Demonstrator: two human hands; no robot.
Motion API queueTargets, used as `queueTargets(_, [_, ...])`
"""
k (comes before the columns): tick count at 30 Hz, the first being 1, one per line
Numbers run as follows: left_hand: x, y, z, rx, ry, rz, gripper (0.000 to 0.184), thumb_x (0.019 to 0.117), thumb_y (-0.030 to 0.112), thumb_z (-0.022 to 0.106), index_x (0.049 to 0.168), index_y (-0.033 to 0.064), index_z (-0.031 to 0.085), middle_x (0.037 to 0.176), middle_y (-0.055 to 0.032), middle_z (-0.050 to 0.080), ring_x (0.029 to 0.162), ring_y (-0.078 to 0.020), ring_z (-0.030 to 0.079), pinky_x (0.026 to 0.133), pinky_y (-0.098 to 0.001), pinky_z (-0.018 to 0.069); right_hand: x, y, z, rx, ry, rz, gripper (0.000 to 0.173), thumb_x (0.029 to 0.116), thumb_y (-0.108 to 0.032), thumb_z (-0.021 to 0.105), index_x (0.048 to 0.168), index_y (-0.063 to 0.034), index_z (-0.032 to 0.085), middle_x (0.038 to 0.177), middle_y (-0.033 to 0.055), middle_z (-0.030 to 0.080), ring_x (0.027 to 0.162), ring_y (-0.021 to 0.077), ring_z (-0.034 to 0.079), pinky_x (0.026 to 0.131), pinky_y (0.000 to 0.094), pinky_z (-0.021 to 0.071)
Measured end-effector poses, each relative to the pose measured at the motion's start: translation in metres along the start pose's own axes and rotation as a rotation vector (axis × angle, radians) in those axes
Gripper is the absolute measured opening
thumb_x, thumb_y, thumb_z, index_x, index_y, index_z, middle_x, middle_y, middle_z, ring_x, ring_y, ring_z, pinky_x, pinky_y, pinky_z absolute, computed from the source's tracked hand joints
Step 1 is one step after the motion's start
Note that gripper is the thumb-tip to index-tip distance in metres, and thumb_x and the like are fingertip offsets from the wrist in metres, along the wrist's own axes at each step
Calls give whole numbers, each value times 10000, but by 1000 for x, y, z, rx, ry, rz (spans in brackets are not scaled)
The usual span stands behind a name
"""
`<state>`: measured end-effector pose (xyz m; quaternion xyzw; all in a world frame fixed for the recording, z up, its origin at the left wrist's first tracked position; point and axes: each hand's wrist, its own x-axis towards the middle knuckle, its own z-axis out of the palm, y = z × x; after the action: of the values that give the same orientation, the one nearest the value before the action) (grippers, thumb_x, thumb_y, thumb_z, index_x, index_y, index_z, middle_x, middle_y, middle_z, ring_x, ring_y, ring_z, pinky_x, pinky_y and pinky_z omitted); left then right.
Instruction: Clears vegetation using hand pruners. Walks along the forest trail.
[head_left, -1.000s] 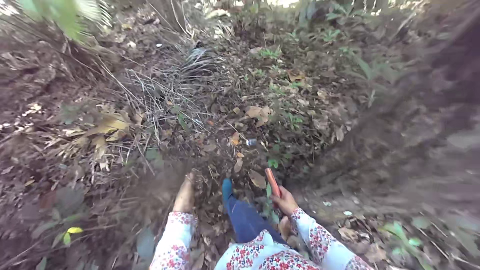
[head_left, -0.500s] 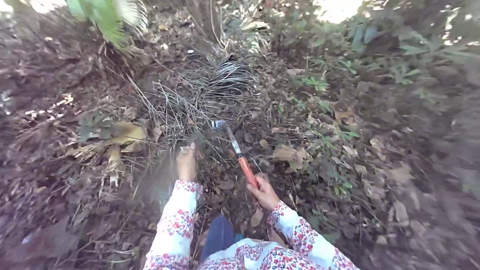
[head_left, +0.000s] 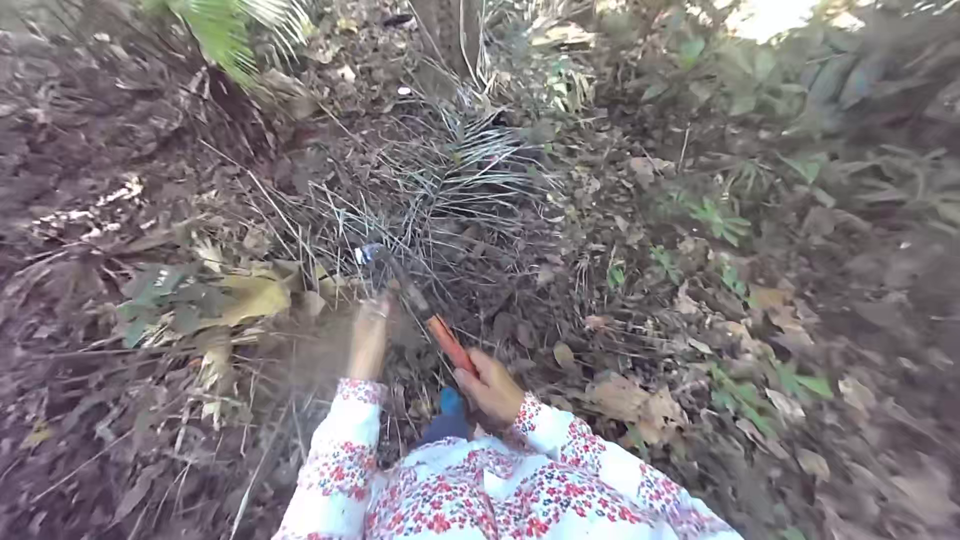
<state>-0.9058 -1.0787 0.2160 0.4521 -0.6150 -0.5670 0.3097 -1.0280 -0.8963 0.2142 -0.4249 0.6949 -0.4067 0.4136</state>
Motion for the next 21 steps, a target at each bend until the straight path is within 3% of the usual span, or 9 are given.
queueTargets(2, [26,21,24,-32,-98,-25,384,1052,149,459,1321,-120,514,1111,-159,651,954,-117,641,878,-301,543,53,-18,-11,9,-53,-18,391,1059,-215,486,1273,105,552,904,188,645,726,238,633,712,417,553])
queueTargets(3, [41,32,33,-50,-110,-32,348,1046,126,487,1288,-119,534,1050,-136,665,904,-104,650,846,-291,552,77,-26,-16,-1,-86,-30,399,1064,-222,472,1284,102,548,939,202,650,774,256,644,756,435,552])
queueTargets(6, [102,53,50,-135,-53,-52,220,1031,94,541,1138,-93,589,838,-56,667,730,-69,654,723,-255,570,147,-47,-43,-125,-172,-67,437,1077,-268,449,1315,72,585,1116,251,685,1025,347,680,943,542,518])
queueTargets(8, [147,60,49,-94,-56,-84,219,1025,93,553,1139,-91,590,835,-53,645,714,-69,633,708,-254,559,196,-61,-69,-152,-99,-112,399,1069,-229,479,1298,66,619,1219,249,673,1138,339,663,1021,519,500])
queueTargets(10, [187,64,47,-34,-94,-111,228,1020,86,568,1162,-91,585,884,-73,648,756,-73,637,739,-263,561,253,-72,-97,-140,74,-203,392,1021,-201,571,1280,88,624,1195,248,680,1100,320,674,991,469,527])
queueTargets(13, [245,65,51,38,-151,-115,237,991,65,604,1173,-86,591,936,-75,657,805,-56,634,778,-249,550,354,-91,-141,-176,197,-326,527,932,-235,723,1339,75,596,1210,248,677,1134,359,654,1006,505,515])
queueTargets(15, [290,66,60,76,-182,-99,213,961,44,623,1137,-74,609,893,-48,656,768,-35,627,748,-230,544,424,-109,-170,-231,172,-362,655,894,-271,792,1414,41,545,1247,239,665,1167,382,634,1032,545,491])
queueTargets(17, [341,70,70,128,-221,-98,198,940,28,635,1116,-62,616,847,-21,647,724,-22,614,716,-219,538,494,-124,-197,-277,132,-373,722,850,-300,842,1429,12,544,1189,225,692,1091,392,660,978,596,503])
queueTargets(21, [451,89,85,307,-317,-128,233,941,81,683,1135,-40,634,847,-48,654,703,-74,609,702,-287,542,623,-143,-250,-350,-6,-278,610,814,-353,873,1266,-3,659,1018,195,716,942,364,683,924,621,507])
